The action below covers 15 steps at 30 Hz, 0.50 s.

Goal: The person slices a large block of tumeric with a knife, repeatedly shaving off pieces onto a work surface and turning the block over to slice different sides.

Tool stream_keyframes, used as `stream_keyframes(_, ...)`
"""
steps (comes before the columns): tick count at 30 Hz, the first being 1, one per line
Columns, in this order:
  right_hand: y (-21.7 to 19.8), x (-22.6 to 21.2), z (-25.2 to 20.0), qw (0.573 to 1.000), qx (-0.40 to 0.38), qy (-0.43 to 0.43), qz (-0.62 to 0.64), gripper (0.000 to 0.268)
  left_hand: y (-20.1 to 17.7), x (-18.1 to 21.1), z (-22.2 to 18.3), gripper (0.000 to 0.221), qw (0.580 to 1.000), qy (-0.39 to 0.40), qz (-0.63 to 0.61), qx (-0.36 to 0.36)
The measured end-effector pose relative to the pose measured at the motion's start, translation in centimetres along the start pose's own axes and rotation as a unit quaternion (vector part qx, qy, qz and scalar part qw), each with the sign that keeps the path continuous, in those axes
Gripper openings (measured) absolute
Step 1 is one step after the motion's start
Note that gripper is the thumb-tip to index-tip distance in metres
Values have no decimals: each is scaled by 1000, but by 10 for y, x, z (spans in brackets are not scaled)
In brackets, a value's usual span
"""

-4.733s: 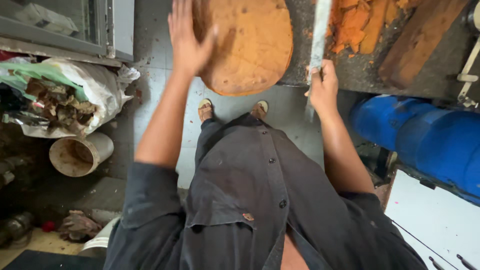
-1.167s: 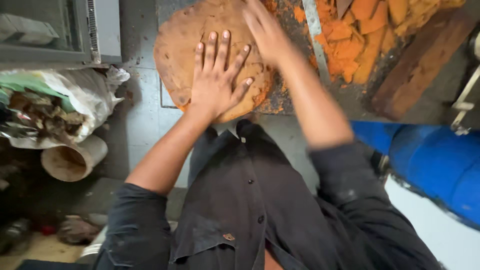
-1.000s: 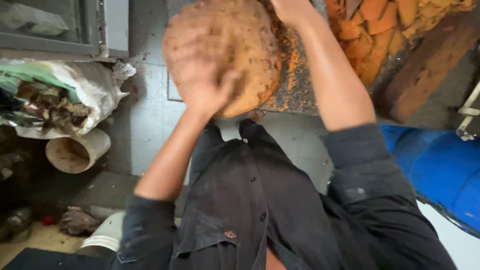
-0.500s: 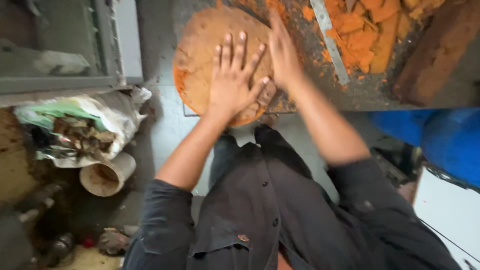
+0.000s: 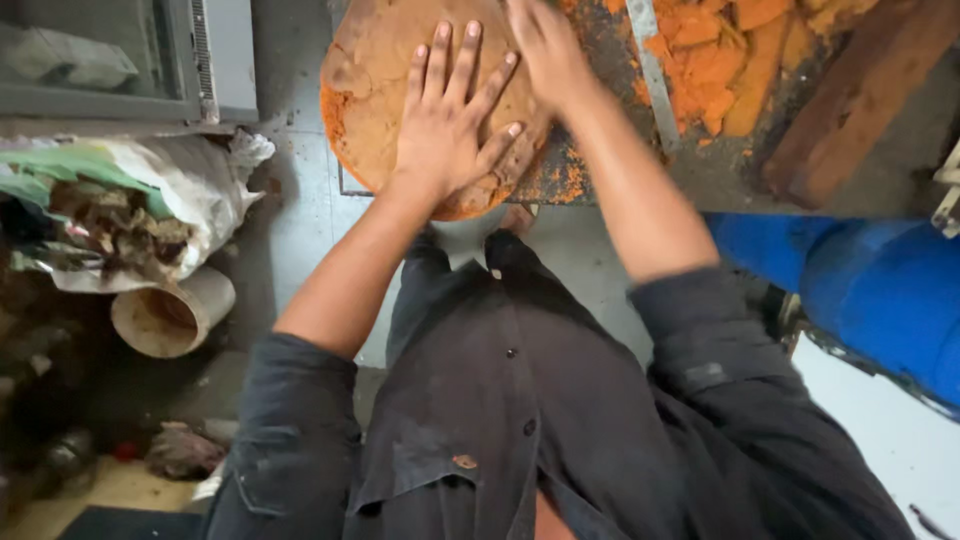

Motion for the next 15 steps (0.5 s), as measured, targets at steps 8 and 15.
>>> stream_keyframes(8, 3, -6, 3, 999, -5, -26, 32, 45, -5, -1, 8, 72, 1000, 0, -17, 20)
stream_keyframes(15, 20, -71, -101, 972, 180, -100, -109, 49, -3, 0, 1, 74, 1000, -2, -26, 1)
Point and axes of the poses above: each hand's wrist, its own z-axis towards the middle knuckle, its own y-axis out of the palm, x = y × z, the point moved 10 cm from there along z, towards the middle knuckle, and after that the axes turned 12 degrees about -y, right-handed, at the moved point
